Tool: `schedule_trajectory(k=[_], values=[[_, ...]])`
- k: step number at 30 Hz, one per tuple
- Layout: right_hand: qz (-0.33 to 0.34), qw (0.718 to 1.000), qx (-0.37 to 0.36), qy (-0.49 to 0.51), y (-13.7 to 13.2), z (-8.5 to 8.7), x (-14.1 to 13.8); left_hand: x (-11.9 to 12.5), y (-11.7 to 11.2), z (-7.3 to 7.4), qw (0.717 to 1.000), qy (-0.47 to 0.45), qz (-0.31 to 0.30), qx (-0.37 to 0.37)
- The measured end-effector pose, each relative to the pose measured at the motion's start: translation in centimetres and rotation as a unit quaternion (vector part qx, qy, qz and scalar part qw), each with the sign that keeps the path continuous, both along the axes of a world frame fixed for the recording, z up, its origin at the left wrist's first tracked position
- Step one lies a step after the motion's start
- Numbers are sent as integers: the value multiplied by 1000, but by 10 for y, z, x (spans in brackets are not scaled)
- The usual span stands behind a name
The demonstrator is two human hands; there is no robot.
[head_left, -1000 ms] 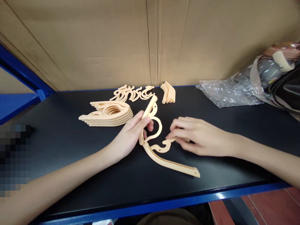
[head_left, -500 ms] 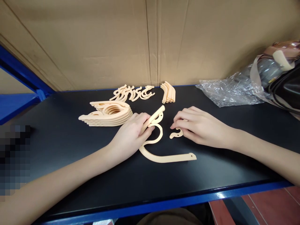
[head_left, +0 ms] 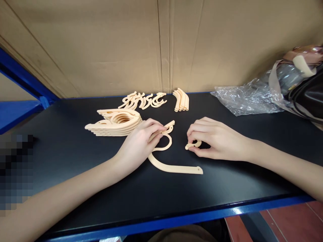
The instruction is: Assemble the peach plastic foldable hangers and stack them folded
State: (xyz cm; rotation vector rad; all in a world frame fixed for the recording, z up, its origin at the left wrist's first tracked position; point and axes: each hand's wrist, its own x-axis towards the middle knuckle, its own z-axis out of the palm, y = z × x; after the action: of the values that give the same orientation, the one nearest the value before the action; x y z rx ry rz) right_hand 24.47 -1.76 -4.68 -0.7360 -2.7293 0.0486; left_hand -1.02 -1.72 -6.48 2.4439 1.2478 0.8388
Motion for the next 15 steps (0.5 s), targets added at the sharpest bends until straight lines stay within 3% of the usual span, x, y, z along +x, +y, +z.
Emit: schedule_trajectory(k=[9,12,15], values=[[-3,999,-10,-30,-2,0,2,1,-7,5,997,31,-12,76],[-16,999,7,-45,0,1,0,4,-16,11,990,37,-94,101],[-11,997,51,-50,-3,5,-2,6,-23,14,978,42,-193,68]])
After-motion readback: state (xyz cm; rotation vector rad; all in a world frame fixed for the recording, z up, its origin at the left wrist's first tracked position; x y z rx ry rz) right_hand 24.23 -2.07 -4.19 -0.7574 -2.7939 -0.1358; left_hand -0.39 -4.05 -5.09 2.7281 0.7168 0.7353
